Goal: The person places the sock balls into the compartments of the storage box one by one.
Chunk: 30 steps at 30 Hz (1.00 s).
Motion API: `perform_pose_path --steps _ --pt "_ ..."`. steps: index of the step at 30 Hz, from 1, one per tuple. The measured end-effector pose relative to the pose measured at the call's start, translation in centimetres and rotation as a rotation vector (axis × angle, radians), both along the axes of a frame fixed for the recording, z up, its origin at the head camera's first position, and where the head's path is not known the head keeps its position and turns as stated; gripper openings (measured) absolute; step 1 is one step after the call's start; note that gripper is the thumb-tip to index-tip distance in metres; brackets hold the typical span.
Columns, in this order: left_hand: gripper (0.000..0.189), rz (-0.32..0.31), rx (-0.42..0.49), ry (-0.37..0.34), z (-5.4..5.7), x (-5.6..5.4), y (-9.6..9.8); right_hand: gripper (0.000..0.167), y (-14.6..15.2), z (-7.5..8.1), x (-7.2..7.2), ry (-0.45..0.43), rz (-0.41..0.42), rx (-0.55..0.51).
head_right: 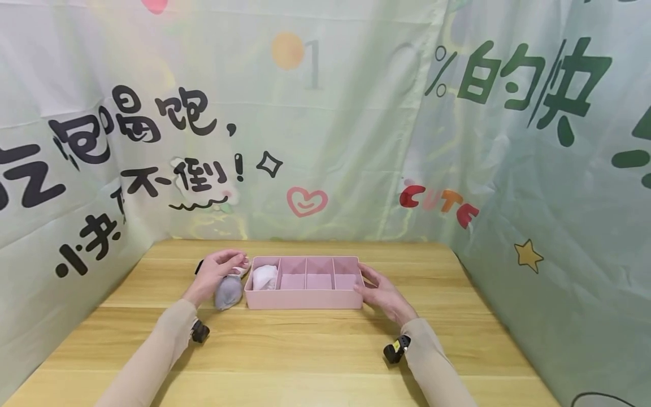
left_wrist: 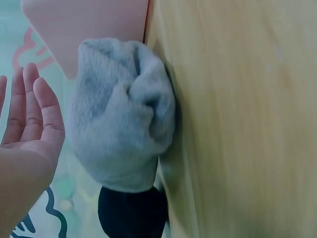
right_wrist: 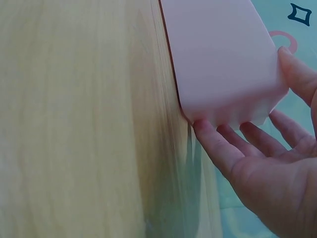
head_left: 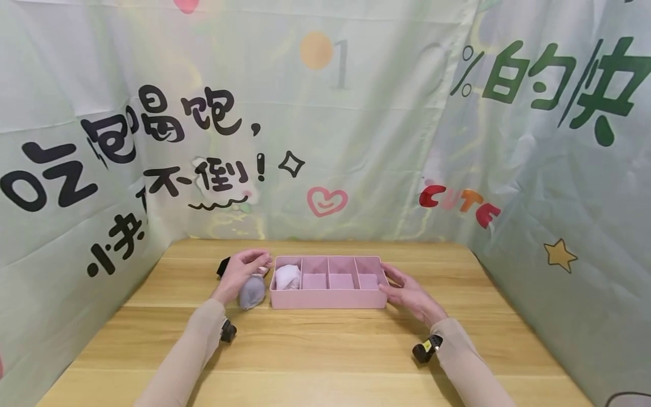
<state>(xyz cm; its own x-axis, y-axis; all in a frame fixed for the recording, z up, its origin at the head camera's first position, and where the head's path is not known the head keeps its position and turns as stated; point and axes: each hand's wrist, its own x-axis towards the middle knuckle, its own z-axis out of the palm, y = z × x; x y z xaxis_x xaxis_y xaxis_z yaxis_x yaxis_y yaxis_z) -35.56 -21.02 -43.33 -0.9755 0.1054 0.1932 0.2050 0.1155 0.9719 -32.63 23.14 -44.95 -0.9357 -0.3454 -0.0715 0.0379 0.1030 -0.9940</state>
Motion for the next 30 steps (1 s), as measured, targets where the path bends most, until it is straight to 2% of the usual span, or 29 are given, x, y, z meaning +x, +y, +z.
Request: perform_pose_path --steps 6,13,22,25,30 --pt "0.05 0.02 -0.053 0.013 0.1 0.5 -0.8 0.074 0.1 -0.2 -0.2 -0.011 -0.015 -0.023" --pt "0.052 0.019 -0.077 0.019 -0.2 1.0 -1.9 0.075 0.3 -0.3 -0.2 -0.025 0.009 -0.047" --pt "0.043 0.046 -0.13 0.039 -0.7 1.4 -3.6 0.076 0.4 -0.3 -0.4 -0.006 0.022 -0.051" --pt "0.04 0.037 -0.157 0.042 -1.0 1.6 -4.0 0.076 0.4 -0.4 -0.2 -0.016 0.015 -0.05" --pt "0.044 -0.021 -0.196 0.022 -1.3 1.7 -4.6 0.076 0.4 -0.5 -0.2 -0.026 0.012 -0.061"
